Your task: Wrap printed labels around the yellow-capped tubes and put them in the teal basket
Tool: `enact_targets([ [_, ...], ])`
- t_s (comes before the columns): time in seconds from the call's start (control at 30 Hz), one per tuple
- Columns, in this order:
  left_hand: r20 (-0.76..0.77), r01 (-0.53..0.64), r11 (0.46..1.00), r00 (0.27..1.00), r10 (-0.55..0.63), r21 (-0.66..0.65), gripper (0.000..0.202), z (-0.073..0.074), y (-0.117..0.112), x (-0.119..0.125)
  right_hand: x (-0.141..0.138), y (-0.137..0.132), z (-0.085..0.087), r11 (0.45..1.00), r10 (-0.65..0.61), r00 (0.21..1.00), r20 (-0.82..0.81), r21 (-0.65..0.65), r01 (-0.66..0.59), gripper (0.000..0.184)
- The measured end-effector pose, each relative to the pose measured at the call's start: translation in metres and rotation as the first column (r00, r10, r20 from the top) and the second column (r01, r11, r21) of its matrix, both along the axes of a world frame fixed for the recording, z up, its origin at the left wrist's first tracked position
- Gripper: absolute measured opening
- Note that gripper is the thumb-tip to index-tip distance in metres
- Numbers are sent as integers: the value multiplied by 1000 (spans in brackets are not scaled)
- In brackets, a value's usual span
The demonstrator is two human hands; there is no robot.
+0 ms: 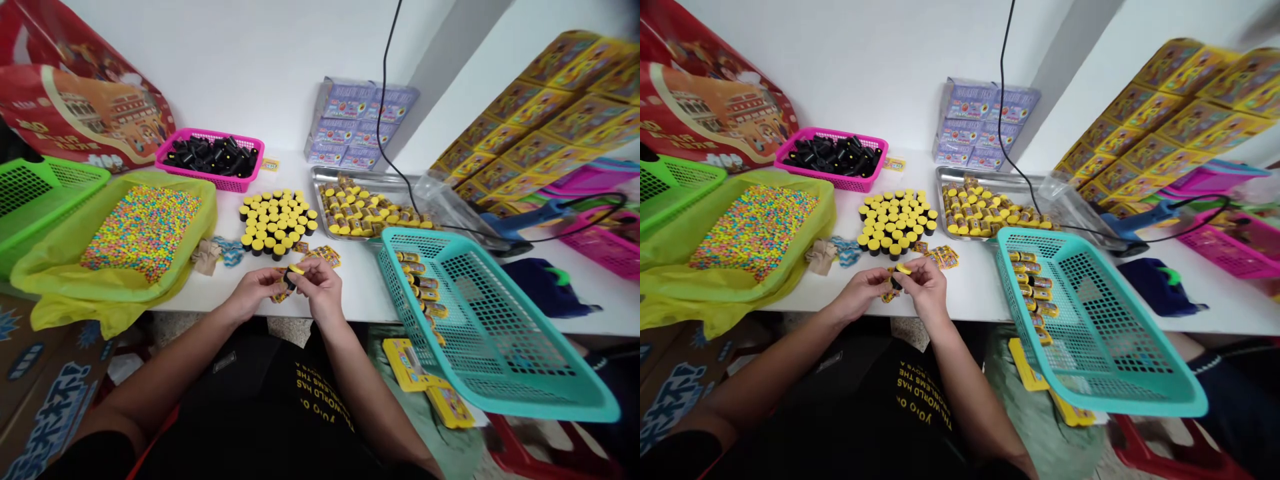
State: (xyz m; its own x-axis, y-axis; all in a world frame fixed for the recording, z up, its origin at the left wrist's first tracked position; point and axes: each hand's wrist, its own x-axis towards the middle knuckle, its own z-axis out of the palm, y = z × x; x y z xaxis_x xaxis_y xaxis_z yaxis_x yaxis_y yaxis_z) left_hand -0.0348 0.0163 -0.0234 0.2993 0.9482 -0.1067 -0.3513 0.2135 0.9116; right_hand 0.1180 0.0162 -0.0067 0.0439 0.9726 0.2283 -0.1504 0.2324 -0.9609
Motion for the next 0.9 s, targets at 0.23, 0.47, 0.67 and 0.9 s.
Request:
enact_targets([
  [0.23, 114, 157, 978, 983, -142, -139, 42, -5, -3, 4, 4, -5, 0, 998, -40, 998, 42, 45, 38, 29],
  [0.47, 198, 93, 983, 978, -61, -159, 40, -4, -8, 10, -1, -7, 4, 996, -88, 989, 118, 9, 88, 32],
  [0.67, 288, 127, 971, 956, -65, -202, 36, -3, -11, 10, 3, -12, 6, 994, 78, 991, 112, -79, -69, 29],
  [0.9, 245, 75, 973, 969, -20, -218, 34, 5, -19, 9, 12, -15, -8, 975, 164, 983, -86, -140, -175, 25],
])
